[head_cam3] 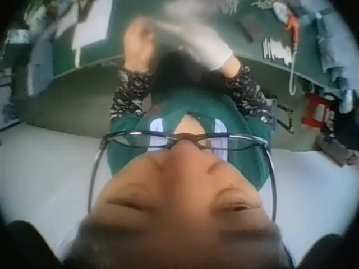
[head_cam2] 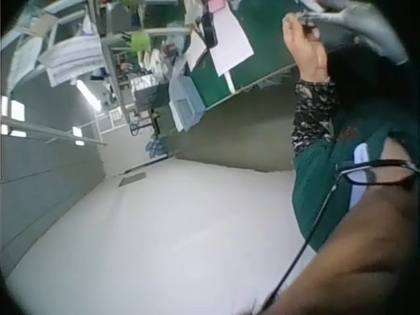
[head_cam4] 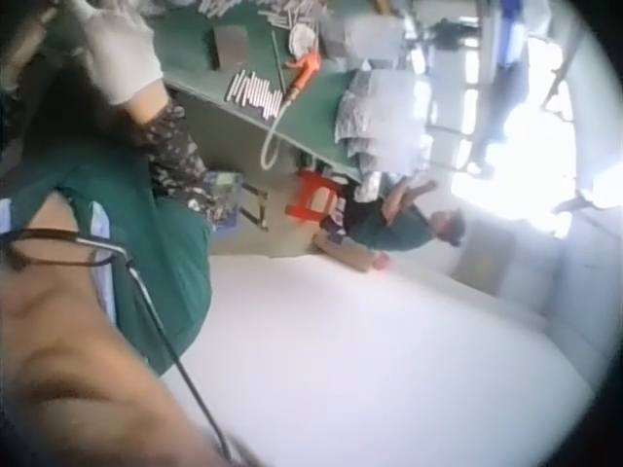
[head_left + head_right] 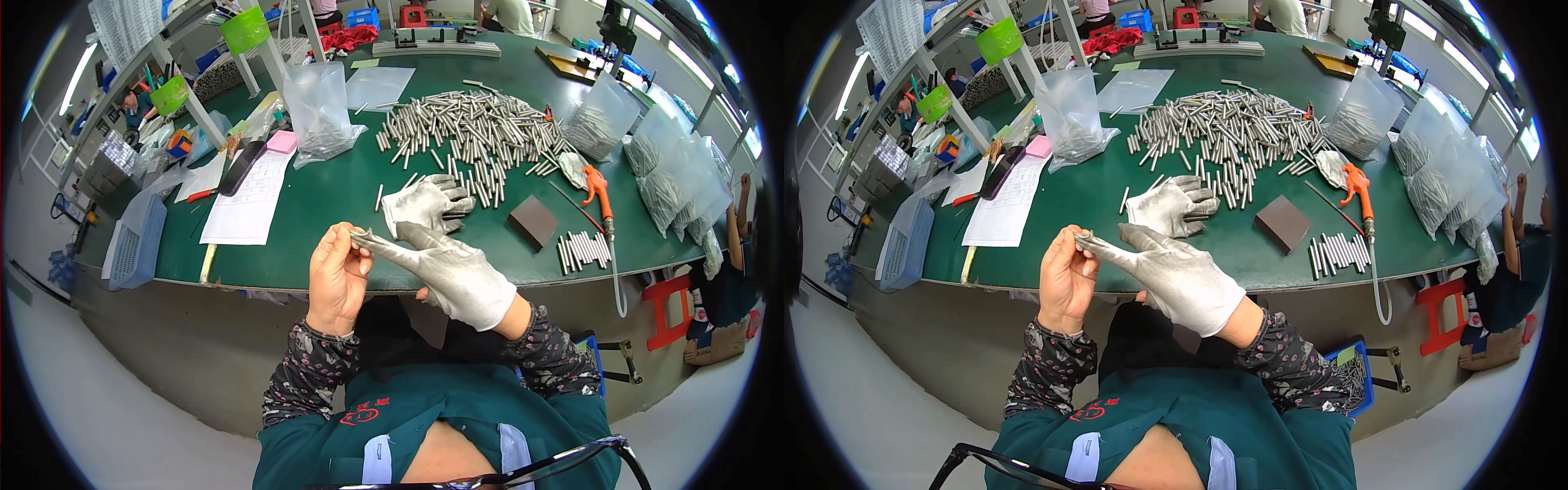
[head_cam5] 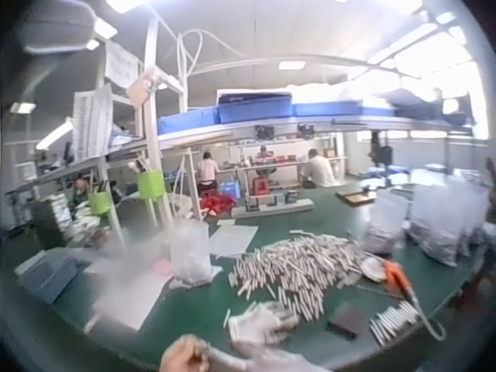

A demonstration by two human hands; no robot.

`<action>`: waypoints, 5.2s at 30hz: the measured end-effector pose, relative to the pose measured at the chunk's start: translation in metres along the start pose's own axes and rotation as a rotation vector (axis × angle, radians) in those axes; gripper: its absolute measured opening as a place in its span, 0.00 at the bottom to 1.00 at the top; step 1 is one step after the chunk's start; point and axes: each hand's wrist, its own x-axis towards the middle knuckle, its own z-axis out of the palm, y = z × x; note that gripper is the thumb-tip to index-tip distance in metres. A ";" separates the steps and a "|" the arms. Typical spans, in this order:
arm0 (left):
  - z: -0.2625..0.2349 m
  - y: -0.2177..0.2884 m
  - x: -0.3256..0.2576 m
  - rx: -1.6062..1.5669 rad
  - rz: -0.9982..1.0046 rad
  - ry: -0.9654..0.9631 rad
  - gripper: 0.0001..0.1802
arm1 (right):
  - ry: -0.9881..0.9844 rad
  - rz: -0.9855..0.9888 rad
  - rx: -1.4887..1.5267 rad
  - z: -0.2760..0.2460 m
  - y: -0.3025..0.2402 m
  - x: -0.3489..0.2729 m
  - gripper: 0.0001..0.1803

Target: Sorting and aligning small metal pins on a workbench in a factory.

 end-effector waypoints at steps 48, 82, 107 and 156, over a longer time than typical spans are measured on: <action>0.029 0.025 -0.008 1.078 -0.087 -0.510 0.09 | 0.077 -0.457 -0.155 0.011 -0.014 -0.027 0.19; 0.016 0.040 0.022 0.243 -0.156 -0.217 0.11 | 0.496 -0.356 -0.031 0.020 -0.002 -0.015 0.20; 0.035 0.037 -0.029 1.618 0.592 -0.527 0.14 | 0.264 0.355 0.733 0.062 0.010 0.008 0.12; -0.001 0.009 -0.025 0.078 -0.215 0.150 0.13 | 0.550 -0.072 0.196 0.081 -0.030 0.002 0.08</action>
